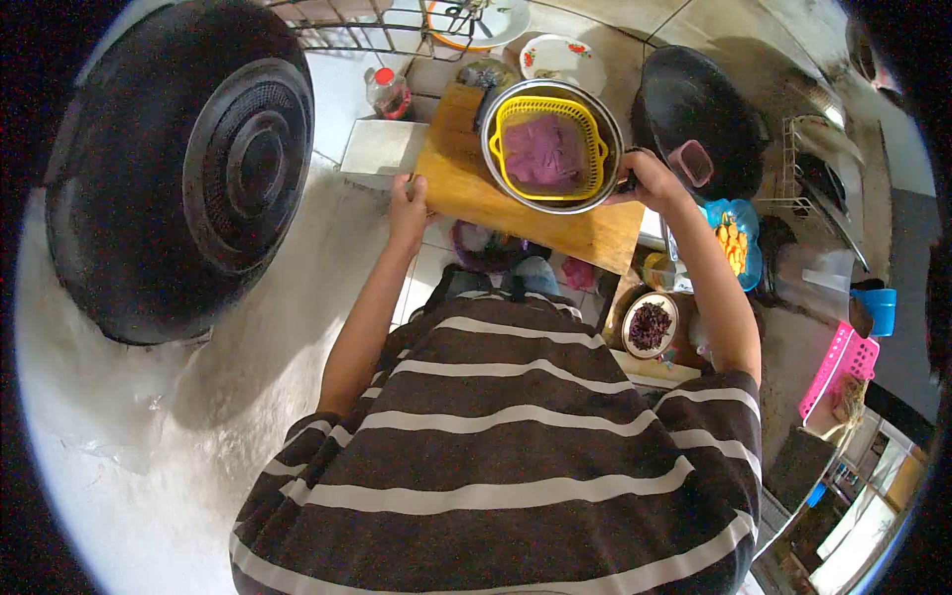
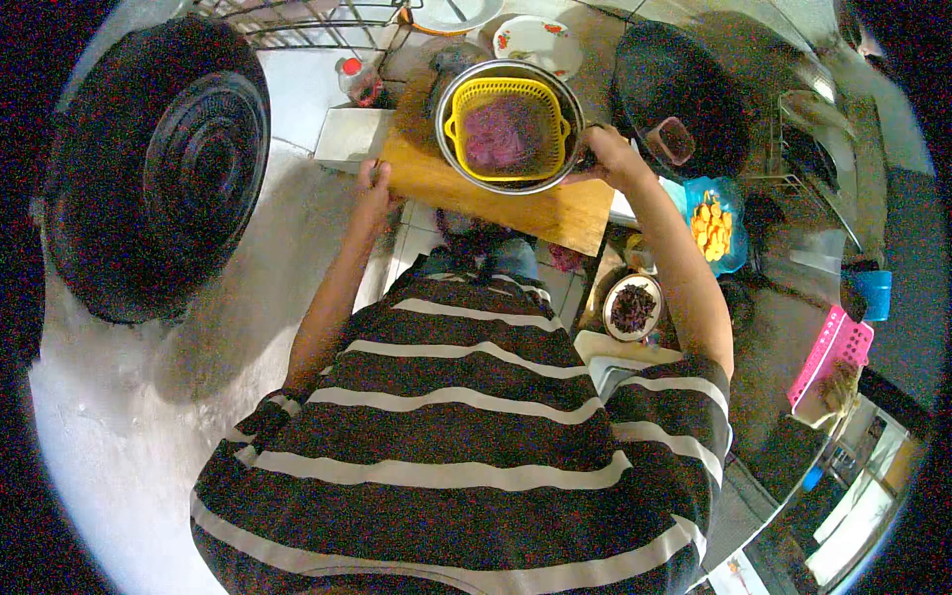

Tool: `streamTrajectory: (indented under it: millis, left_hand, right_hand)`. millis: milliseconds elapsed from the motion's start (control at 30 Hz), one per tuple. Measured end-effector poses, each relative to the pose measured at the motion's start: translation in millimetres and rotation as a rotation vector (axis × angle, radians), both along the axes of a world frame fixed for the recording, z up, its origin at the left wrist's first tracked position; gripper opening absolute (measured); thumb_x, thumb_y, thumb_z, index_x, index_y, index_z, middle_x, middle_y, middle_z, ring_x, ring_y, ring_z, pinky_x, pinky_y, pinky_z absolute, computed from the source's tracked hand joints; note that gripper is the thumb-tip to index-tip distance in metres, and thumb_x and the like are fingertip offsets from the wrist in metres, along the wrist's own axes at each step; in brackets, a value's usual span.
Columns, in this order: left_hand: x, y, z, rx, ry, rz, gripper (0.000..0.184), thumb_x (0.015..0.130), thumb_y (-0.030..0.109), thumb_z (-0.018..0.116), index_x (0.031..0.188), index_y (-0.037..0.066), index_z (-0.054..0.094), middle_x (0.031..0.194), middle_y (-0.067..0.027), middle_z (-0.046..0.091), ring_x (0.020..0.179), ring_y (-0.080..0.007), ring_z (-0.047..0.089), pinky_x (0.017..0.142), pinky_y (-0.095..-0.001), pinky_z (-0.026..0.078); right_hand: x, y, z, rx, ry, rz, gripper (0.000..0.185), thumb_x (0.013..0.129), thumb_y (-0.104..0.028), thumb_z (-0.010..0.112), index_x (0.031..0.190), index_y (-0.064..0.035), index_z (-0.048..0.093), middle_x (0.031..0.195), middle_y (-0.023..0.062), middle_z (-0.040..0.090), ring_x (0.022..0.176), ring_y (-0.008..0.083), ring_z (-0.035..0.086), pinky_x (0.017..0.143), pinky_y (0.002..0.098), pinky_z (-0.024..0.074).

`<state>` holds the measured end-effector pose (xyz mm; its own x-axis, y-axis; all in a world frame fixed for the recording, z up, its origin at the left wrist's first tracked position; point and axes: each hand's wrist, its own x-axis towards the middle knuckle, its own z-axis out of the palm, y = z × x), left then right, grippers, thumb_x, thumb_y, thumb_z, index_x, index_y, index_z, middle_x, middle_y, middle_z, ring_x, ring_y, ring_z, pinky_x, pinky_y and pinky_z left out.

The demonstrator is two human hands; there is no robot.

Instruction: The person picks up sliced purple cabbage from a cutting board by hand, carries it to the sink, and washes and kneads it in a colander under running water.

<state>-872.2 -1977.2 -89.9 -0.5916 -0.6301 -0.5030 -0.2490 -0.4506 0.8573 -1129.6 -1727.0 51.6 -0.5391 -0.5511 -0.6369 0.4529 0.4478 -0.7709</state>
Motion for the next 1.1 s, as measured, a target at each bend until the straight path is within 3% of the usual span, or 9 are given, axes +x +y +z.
streamTrajectory:
  millis: [67, 167, 267, 333, 400, 467, 867, 967, 1100]
  left_hand:
    - [1, 1, 8, -0.003, -0.030, -0.018, 0.051, 0.092, 0.032, 0.058, 0.132, 0.012, 0.034, 0.114, -0.0140, 0.053, 0.094, -0.0202, 0.058, 0.074, -0.0382, 0.054]
    - [11, 16, -12, -0.541, -0.186, 0.007, 0.060, 0.089, 0.034, 0.063, 0.136, 0.013, 0.032, 0.116, -0.0142, 0.052, 0.097, -0.0229, 0.058, 0.081, -0.0387, 0.051]
    - [25, 62, -28, 0.144, 0.243, 0.030, 0.067, 0.088, 0.035, 0.066, 0.138, 0.012, 0.028, 0.127, -0.0152, 0.046, 0.109, -0.0288, 0.054, 0.095, -0.0392, 0.045]
    - [29, 95, -11, 0.475, 0.325, -0.498, 0.062, 0.090, 0.036, 0.061, 0.137, 0.010, 0.031, 0.137, -0.0164, 0.040, 0.119, -0.0314, 0.049, 0.102, -0.0414, 0.042]
    - [13, 114, -21, 0.653, 0.395, -0.666, 0.057, 0.092, 0.032, 0.060, 0.136, 0.008, 0.031, 0.137, -0.0179, 0.041, 0.121, -0.0338, 0.049, 0.102, -0.0439, 0.043]
    - [-13, 127, -12, 1.108, 0.398, -0.347, 0.053, 0.093, 0.023, 0.059, 0.135, 0.010, 0.028, 0.135, -0.0186, 0.043, 0.119, -0.0349, 0.052, 0.096, -0.0457, 0.048]
    - [-33, 153, -20, 0.867, 0.445, -0.247, 0.052, 0.093, 0.022, 0.060, 0.132, 0.007, 0.030, 0.127, -0.0193, 0.048, 0.110, -0.0380, 0.058, 0.095, -0.0462, 0.051]
    - [-22, 143, -24, 0.797, 0.284, -0.337, 0.058, 0.090, 0.037, 0.062, 0.130, 0.005, 0.034, 0.121, -0.0162, 0.052, 0.102, -0.0327, 0.062, 0.087, -0.0419, 0.054]
    - [15, 107, 12, 0.240, -0.158, -0.354, 0.059, 0.087, 0.045, 0.063, 0.126, 0.006, 0.042, 0.111, -0.0121, 0.057, 0.085, -0.0219, 0.064, 0.070, -0.0310, 0.052]
  right_hand:
    - [-5, 2, -5, 0.006, -0.039, 0.013, 0.028, 0.081, -0.007, 0.044, 0.099, 0.0089, 0.059, 0.089, 0.0164, 0.063, 0.081, 0.0280, 0.065, 0.069, 0.0481, 0.0604]
    - [-20, 9, -31, 0.051, -0.059, 0.012, 0.029, 0.083, -0.008, 0.044, 0.100, 0.0082, 0.060, 0.088, 0.0168, 0.064, 0.078, 0.0287, 0.065, 0.069, 0.0488, 0.0602]
    - [4, -5, 7, 0.076, -0.006, -0.053, 0.027, 0.084, -0.008, 0.044, 0.100, 0.0056, 0.060, 0.092, 0.0168, 0.064, 0.080, 0.0285, 0.066, 0.073, 0.0505, 0.0591]
    - [0, -3, 6, 0.021, -0.042, -0.002, 0.026, 0.083, -0.009, 0.043, 0.100, 0.0045, 0.059, 0.095, 0.0164, 0.064, 0.083, 0.0284, 0.065, 0.074, 0.0515, 0.0587]
    - [-8, 0, -3, 0.025, -0.073, 0.018, 0.027, 0.082, -0.009, 0.044, 0.101, 0.0044, 0.059, 0.094, 0.0166, 0.064, 0.084, 0.0288, 0.065, 0.074, 0.0516, 0.0586]
    - [-15, 5, -13, 0.003, -0.080, 0.025, 0.025, 0.079, -0.008, 0.046, 0.097, 0.0057, 0.058, 0.092, 0.0170, 0.062, 0.084, 0.0295, 0.064, 0.075, 0.0507, 0.0587]
    - [-26, -2, -4, 0.019, -0.051, 0.125, 0.030, 0.085, -0.017, 0.046, 0.101, 0.0055, 0.057, 0.091, 0.0191, 0.064, 0.075, 0.0297, 0.066, 0.067, 0.0429, 0.0606]
    - [-24, 2, -4, 0.041, -0.084, 0.161, 0.034, 0.087, -0.021, 0.046, 0.109, 0.0041, 0.053, 0.094, 0.0190, 0.065, 0.073, 0.0307, 0.067, 0.065, 0.0396, 0.0608]
    - [-19, 5, 7, 0.074, -0.057, 0.151, 0.048, 0.087, -0.031, 0.057, 0.124, -0.0034, 0.043, 0.112, 0.0179, 0.059, 0.078, 0.0334, 0.068, 0.064, 0.0382, 0.0600]
